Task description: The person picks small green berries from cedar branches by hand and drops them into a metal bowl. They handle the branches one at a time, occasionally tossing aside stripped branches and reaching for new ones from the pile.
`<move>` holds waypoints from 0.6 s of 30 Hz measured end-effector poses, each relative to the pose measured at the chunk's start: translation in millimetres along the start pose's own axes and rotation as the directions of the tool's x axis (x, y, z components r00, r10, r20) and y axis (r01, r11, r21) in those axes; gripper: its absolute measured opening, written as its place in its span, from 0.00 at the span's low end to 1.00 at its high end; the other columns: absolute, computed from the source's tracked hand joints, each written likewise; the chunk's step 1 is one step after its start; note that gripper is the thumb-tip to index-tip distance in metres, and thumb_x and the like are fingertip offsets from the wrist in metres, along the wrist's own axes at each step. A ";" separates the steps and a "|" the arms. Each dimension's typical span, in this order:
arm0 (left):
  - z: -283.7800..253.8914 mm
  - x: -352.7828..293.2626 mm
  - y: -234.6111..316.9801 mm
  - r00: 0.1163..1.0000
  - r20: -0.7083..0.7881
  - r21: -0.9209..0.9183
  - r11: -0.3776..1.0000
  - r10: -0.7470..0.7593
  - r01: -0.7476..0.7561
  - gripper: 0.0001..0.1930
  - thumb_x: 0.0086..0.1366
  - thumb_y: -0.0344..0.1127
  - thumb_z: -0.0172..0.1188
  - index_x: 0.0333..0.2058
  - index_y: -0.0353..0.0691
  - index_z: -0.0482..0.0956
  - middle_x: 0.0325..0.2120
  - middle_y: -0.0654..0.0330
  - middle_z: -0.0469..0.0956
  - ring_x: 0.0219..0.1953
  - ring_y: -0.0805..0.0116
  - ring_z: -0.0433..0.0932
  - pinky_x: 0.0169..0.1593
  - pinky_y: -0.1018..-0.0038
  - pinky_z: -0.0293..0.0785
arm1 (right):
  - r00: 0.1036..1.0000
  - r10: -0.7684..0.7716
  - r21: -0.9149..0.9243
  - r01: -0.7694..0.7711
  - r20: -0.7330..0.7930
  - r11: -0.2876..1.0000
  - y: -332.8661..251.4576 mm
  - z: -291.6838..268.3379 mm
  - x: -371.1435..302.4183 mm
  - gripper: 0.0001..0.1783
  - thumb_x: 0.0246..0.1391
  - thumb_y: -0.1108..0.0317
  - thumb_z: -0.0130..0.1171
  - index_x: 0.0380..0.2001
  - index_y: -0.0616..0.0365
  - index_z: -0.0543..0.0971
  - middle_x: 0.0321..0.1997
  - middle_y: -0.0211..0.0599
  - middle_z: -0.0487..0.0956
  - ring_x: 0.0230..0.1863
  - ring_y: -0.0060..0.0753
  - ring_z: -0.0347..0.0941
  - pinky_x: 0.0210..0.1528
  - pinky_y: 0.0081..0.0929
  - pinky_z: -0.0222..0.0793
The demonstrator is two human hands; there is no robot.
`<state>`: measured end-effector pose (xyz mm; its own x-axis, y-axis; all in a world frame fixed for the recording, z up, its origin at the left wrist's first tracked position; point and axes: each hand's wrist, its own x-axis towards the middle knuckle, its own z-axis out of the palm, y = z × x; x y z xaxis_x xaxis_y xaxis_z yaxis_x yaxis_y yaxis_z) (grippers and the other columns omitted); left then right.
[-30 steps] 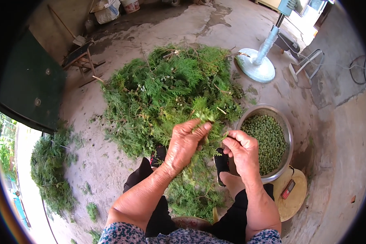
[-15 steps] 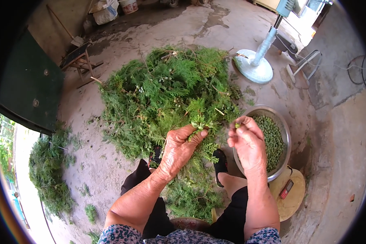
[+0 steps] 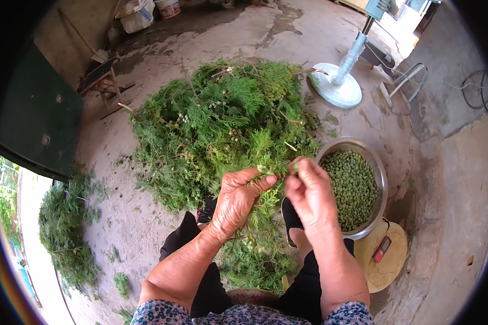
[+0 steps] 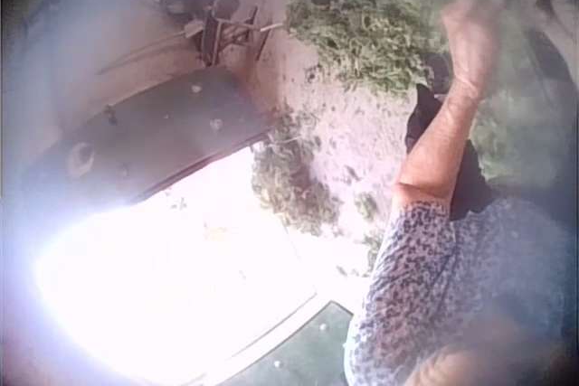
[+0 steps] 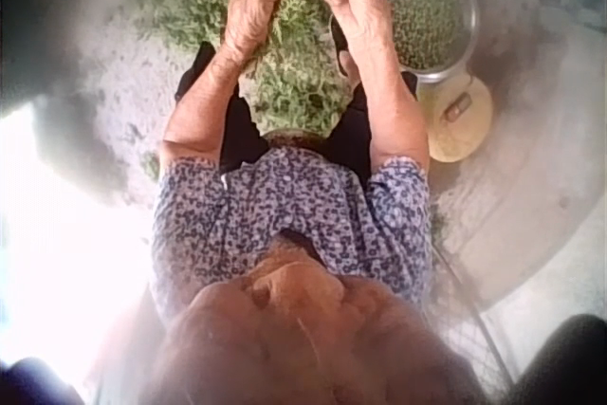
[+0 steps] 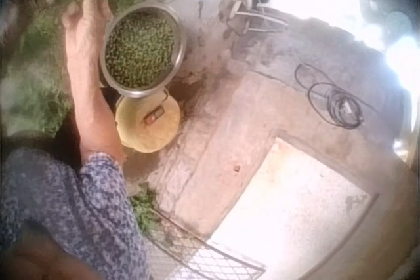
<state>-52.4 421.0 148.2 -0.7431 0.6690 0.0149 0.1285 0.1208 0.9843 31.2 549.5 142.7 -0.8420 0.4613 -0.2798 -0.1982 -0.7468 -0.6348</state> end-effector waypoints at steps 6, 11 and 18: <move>-6.1 -0.1 -3.6 0.998 -0.045 -0.039 0.998 -0.054 0.052 0.10 0.55 0.34 0.60 0.19 0.36 0.75 0.11 0.71 0.59 0.17 0.82 0.54 0.21 0.77 0.53 | 0.990 -0.114 0.006 0.113 0.080 0.994 -17.7 13.4 -5.1 0.07 0.52 0.71 0.54 0.35 0.60 0.73 0.30 0.34 0.73 0.25 0.22 0.69 0.20 0.16 0.63; -3.3 -1.0 -3.2 0.999 -0.032 0.051 0.998 0.038 -0.037 0.15 0.55 0.32 0.60 0.18 0.32 0.65 0.11 0.63 0.58 0.17 0.78 0.55 0.21 0.75 0.56 | 0.943 -0.218 -0.558 0.325 0.250 0.763 0.3 15.0 -7.4 0.11 0.48 0.71 0.58 0.37 0.54 0.75 0.28 0.28 0.73 0.24 0.15 0.68 0.17 0.09 0.65; -5.7 -0.1 -4.5 0.989 0.079 0.097 0.986 0.128 -0.135 0.08 0.50 0.25 0.60 0.24 0.30 0.69 0.15 0.53 0.66 0.18 0.72 0.61 0.25 0.75 0.64 | 0.915 -0.236 -0.694 0.402 0.328 0.598 10.3 12.0 -1.6 0.11 0.45 0.76 0.60 0.34 0.60 0.74 0.32 0.29 0.72 0.29 0.17 0.67 0.31 0.15 0.67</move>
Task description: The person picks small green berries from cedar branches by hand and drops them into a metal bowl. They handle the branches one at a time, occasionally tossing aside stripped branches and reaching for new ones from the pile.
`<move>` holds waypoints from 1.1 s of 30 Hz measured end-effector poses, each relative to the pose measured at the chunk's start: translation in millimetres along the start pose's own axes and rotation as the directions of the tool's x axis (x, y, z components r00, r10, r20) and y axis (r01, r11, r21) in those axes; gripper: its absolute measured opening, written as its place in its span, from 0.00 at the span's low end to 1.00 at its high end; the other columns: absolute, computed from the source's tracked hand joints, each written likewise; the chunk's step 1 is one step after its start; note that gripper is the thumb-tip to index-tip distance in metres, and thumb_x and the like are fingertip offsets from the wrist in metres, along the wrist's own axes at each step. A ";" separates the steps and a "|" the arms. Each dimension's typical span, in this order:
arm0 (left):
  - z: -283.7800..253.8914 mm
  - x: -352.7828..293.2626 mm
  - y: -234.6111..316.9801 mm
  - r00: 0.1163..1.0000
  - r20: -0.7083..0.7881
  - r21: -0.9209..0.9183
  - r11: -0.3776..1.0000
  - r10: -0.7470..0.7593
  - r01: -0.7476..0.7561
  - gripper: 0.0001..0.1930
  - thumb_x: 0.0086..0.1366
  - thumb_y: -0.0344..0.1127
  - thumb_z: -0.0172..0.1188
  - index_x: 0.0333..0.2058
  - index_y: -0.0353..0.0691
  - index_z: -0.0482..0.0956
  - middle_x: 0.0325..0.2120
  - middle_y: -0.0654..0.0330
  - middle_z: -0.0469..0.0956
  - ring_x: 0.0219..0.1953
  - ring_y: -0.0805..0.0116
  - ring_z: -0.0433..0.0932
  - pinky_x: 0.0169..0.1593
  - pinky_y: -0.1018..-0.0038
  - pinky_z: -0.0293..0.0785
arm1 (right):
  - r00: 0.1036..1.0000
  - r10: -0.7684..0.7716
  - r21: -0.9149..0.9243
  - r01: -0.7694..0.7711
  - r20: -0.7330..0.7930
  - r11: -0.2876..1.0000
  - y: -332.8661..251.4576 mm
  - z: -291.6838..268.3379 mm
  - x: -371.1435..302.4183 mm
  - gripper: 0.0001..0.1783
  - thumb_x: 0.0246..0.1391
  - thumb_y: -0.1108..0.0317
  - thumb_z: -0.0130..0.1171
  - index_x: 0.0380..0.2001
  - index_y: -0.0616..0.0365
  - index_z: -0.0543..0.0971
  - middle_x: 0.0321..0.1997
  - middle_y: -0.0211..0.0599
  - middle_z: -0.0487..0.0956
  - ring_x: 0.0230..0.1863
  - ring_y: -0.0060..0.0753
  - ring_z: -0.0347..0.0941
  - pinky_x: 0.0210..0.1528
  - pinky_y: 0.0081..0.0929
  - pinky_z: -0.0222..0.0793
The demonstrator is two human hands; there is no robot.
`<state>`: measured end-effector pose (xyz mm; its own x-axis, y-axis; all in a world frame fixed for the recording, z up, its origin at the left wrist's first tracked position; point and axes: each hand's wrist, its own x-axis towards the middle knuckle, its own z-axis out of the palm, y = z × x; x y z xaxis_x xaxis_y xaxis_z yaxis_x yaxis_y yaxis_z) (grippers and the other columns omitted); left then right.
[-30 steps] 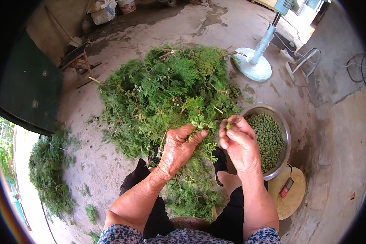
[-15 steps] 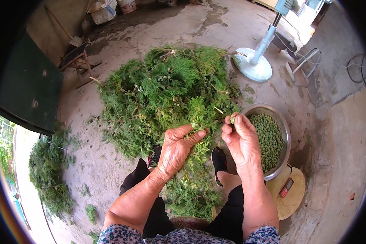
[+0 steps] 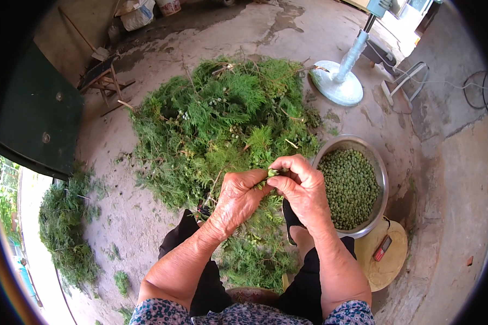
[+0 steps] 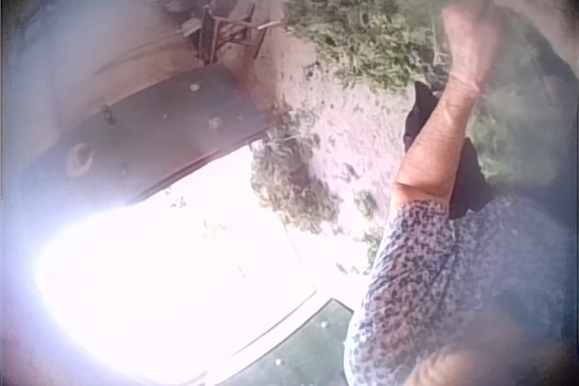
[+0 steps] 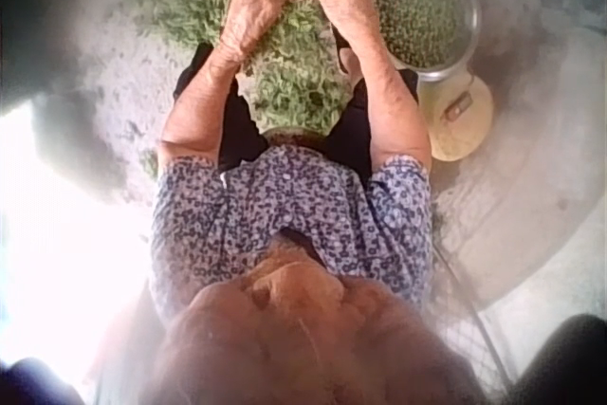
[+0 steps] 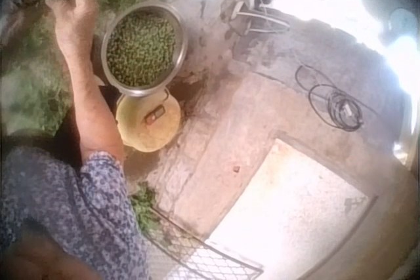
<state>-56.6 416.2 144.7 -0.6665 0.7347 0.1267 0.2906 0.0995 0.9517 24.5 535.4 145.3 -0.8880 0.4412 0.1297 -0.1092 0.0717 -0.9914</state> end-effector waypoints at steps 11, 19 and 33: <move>4.4 4.6 0.0 0.965 0.003 -0.165 0.951 -0.264 0.261 0.11 0.56 0.41 0.60 0.31 0.39 0.80 0.11 0.69 0.63 0.17 0.81 0.59 0.22 0.79 0.56 | 0.913 0.383 0.528 -0.257 -0.143 0.809 4.7 -59.9 0.4 0.07 0.51 0.71 0.54 0.34 0.60 0.74 0.24 0.30 0.72 0.18 0.18 0.67 0.13 0.12 0.60; 6.5 13.2 -0.2 0.857 -0.131 -0.431 0.807 -0.499 0.404 0.11 0.57 0.44 0.59 0.25 0.43 0.78 0.09 0.74 0.62 0.12 0.83 0.57 0.17 0.82 0.52 | 0.599 0.314 0.049 -0.415 -0.736 0.908 67.4 -181.9 -18.5 0.18 0.53 0.73 0.50 0.48 0.66 0.70 0.44 0.41 0.73 0.39 0.34 0.71 0.38 0.28 0.69; 14.7 19.8 -12.1 0.772 -0.302 -0.684 0.691 -0.560 0.234 0.12 0.57 0.41 0.60 0.22 0.43 0.69 0.12 0.73 0.62 0.15 0.83 0.62 0.18 0.83 0.56 | 0.677 0.053 -0.475 -0.568 -0.734 0.672 71.9 -228.9 -47.6 0.25 0.39 0.80 0.53 0.47 0.65 0.71 0.43 0.45 0.74 0.39 0.35 0.70 0.44 0.27 0.65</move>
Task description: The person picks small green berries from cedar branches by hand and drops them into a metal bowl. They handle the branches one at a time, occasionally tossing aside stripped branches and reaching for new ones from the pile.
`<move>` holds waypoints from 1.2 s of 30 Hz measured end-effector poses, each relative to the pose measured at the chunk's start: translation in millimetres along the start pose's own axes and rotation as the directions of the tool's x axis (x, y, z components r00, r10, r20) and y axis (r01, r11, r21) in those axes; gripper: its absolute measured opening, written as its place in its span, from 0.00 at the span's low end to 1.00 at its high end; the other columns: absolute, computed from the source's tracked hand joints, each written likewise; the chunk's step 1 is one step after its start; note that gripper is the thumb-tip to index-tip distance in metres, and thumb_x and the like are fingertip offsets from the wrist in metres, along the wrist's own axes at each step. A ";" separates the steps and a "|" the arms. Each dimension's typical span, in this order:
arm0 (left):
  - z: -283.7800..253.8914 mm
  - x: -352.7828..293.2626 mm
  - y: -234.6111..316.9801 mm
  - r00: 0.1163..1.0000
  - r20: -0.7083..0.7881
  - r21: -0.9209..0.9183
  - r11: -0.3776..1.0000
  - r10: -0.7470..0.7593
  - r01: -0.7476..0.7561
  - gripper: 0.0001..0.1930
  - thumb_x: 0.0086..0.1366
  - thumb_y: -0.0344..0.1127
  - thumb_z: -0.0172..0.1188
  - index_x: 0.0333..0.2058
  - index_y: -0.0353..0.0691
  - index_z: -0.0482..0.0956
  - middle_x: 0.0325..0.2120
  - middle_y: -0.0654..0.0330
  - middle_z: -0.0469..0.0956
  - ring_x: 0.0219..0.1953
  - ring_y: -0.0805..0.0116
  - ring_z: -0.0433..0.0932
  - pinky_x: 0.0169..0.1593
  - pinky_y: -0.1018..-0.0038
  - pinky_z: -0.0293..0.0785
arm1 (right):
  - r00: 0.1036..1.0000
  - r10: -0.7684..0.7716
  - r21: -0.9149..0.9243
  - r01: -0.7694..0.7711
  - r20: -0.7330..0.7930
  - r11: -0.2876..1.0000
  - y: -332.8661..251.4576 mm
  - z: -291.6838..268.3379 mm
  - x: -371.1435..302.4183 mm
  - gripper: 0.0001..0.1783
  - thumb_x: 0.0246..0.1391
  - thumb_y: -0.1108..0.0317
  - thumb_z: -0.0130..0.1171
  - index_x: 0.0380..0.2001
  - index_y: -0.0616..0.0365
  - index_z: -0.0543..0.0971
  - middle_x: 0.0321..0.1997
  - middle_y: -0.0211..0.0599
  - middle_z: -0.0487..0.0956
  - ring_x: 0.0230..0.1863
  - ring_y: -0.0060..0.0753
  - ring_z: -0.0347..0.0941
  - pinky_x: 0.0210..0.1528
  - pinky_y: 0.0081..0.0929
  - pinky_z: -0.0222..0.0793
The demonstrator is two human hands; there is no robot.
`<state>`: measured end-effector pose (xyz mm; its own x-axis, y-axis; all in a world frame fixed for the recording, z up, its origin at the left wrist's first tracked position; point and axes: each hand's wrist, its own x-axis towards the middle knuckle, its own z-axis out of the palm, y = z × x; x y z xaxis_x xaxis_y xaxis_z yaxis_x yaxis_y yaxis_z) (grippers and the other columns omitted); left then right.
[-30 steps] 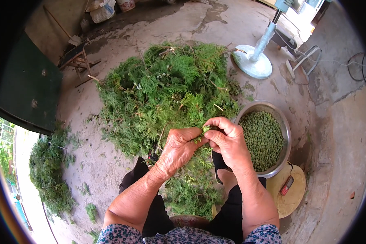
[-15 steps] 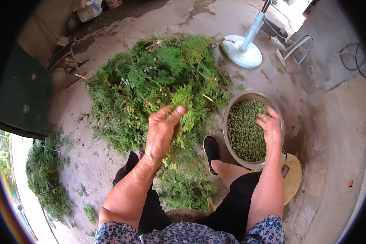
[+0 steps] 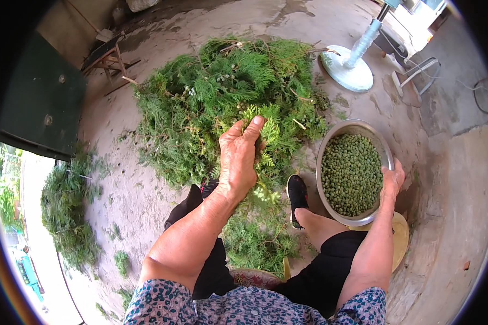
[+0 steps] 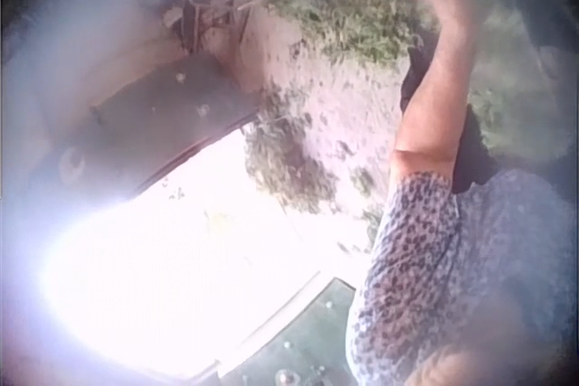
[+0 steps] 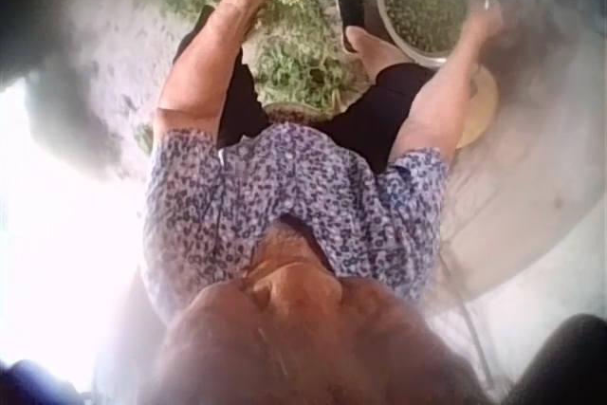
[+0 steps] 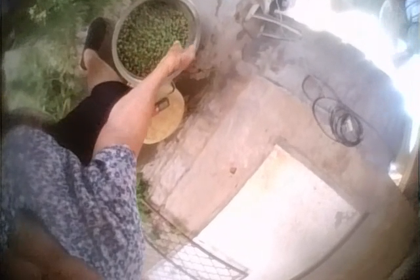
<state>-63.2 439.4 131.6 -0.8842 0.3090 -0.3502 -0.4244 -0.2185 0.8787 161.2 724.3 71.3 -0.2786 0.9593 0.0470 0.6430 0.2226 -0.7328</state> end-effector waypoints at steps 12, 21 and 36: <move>-3.9 -17.1 4.6 0.979 -0.204 -0.001 1.000 0.004 -0.004 0.16 0.56 0.45 0.60 0.31 0.38 0.70 0.15 0.70 0.65 0.16 0.81 0.61 0.20 0.81 0.58 | 0.508 -0.686 0.621 0.326 0.521 0.712 -174.0 51.2 -193.7 0.21 0.42 0.75 0.62 0.42 0.57 0.72 0.40 0.37 0.72 0.29 0.19 0.71 0.27 0.12 0.73; -61.5 -53.5 6.0 0.861 0.488 0.095 0.989 -0.143 0.111 0.23 0.47 0.43 0.68 0.38 0.35 0.72 0.30 0.62 0.76 0.31 0.71 0.74 0.35 0.73 0.73 | 0.566 -0.263 0.622 -0.672 0.781 0.402 -161.5 28.7 -202.8 0.07 0.50 0.71 0.57 0.32 0.60 0.74 0.26 0.31 0.75 0.24 0.23 0.71 0.19 0.14 0.64; -101.4 -157.4 12.8 0.928 0.219 0.053 0.954 -0.301 0.297 0.05 0.48 0.26 0.64 0.26 0.35 0.77 0.18 0.64 0.74 0.15 0.79 0.67 0.17 0.80 0.60 | 0.575 -0.369 0.665 -0.475 0.730 0.576 -151.9 0.2 -273.0 0.15 0.48 0.73 0.58 0.41 0.64 0.72 0.26 0.28 0.73 0.22 0.15 0.66 0.23 0.11 0.62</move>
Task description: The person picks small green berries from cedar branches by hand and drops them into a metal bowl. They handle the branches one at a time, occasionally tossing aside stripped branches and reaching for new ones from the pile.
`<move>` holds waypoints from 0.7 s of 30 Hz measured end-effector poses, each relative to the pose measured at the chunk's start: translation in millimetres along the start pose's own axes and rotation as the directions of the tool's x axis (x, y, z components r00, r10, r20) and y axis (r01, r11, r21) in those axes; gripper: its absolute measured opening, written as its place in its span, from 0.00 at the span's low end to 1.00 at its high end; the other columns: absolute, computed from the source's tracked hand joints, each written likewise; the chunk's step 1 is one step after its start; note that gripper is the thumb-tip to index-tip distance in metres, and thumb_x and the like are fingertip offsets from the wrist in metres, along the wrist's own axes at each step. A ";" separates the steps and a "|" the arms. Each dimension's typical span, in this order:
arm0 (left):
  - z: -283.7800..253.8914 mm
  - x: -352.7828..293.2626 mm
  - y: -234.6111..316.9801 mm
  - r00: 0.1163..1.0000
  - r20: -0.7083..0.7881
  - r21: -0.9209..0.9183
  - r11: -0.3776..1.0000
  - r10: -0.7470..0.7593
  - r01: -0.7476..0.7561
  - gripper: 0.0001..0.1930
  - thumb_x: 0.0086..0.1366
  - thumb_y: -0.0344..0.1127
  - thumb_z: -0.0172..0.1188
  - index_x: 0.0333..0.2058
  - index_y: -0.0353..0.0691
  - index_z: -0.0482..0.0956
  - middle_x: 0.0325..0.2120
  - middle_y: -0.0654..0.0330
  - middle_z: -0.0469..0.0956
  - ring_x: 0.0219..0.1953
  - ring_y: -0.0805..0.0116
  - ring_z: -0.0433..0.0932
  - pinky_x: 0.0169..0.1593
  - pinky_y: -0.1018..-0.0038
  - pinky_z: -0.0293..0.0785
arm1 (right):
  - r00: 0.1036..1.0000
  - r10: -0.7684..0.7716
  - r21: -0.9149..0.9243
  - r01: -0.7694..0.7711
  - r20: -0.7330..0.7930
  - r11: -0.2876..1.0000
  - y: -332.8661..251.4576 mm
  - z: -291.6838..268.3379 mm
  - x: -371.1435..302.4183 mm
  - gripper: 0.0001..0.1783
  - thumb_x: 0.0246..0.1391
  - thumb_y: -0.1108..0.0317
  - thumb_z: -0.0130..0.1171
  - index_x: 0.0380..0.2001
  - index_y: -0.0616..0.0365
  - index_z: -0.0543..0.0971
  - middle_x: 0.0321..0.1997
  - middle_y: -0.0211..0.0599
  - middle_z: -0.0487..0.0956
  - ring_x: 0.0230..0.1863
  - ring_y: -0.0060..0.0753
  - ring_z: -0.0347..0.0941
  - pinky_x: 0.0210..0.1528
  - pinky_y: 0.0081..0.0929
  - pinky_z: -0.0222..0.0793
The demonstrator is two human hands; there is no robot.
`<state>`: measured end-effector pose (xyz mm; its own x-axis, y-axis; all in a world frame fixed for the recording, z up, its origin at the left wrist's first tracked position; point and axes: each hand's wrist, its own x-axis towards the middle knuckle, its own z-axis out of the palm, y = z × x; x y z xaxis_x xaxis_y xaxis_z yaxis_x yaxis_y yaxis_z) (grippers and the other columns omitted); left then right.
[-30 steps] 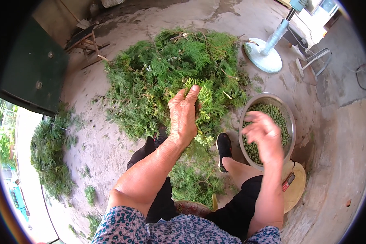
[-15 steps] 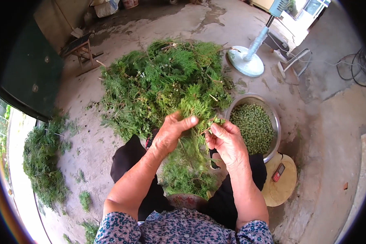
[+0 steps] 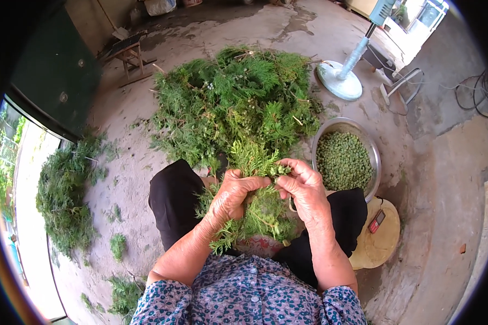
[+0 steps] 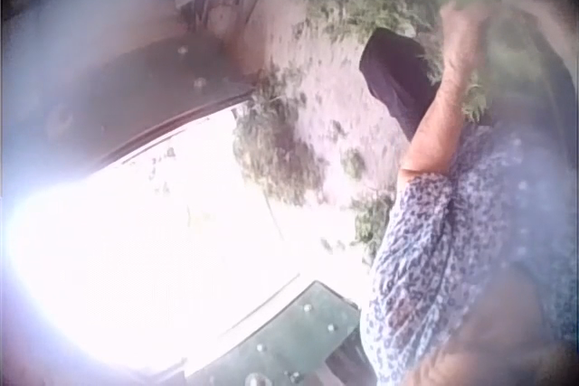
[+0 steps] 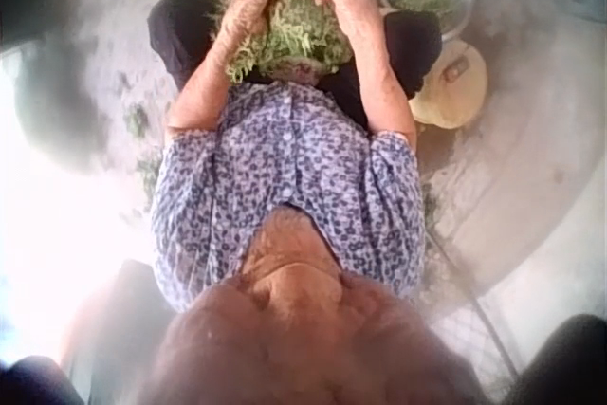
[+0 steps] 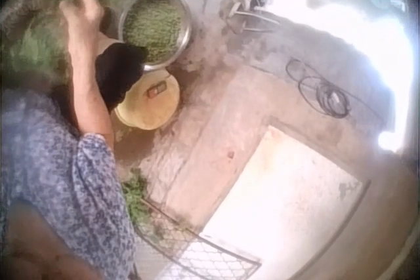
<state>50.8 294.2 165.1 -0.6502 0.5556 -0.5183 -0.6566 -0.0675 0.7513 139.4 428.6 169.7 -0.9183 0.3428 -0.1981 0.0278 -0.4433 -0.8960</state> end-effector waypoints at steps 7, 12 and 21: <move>-21.4 -10.7 -26.2 0.992 0.057 0.217 0.968 0.114 -0.123 0.10 0.49 0.33 0.64 0.29 0.35 0.77 0.16 0.65 0.71 0.16 0.79 0.65 0.22 0.81 0.60 | 0.934 -0.358 -0.506 0.309 0.000 0.805 14.8 8.4 -9.3 0.09 0.52 0.70 0.55 0.34 0.64 0.77 0.26 0.29 0.72 0.26 0.18 0.66 0.28 0.16 0.61; 2.2 -32.6 -18.7 0.989 -0.147 0.061 0.998 -0.022 0.031 0.22 0.45 0.33 0.67 0.32 0.33 0.63 0.19 0.63 0.69 0.17 0.77 0.65 0.22 0.81 0.60 | 0.933 -0.206 -0.156 0.166 -0.294 0.974 29.8 -1.3 -9.0 0.10 0.53 0.65 0.54 0.30 0.63 0.75 0.22 0.28 0.71 0.24 0.18 0.66 0.24 0.15 0.60; -2.2 -36.0 -23.8 0.962 -0.270 0.120 0.993 0.050 -0.019 0.13 0.44 0.30 0.68 0.19 0.40 0.68 0.14 0.67 0.69 0.14 0.80 0.64 0.18 0.82 0.58 | 0.991 -0.132 -0.161 0.128 -0.013 0.979 8.3 15.5 -25.6 0.19 0.49 0.70 0.57 0.45 0.61 0.68 0.30 0.29 0.69 0.24 0.15 0.65 0.19 0.11 0.62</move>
<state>89.0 274.0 165.0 -0.7615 0.3074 -0.5707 -0.5939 0.0218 0.8042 157.0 403.3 173.4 -0.9086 0.4092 -0.0834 -0.0269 -0.2566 -0.9662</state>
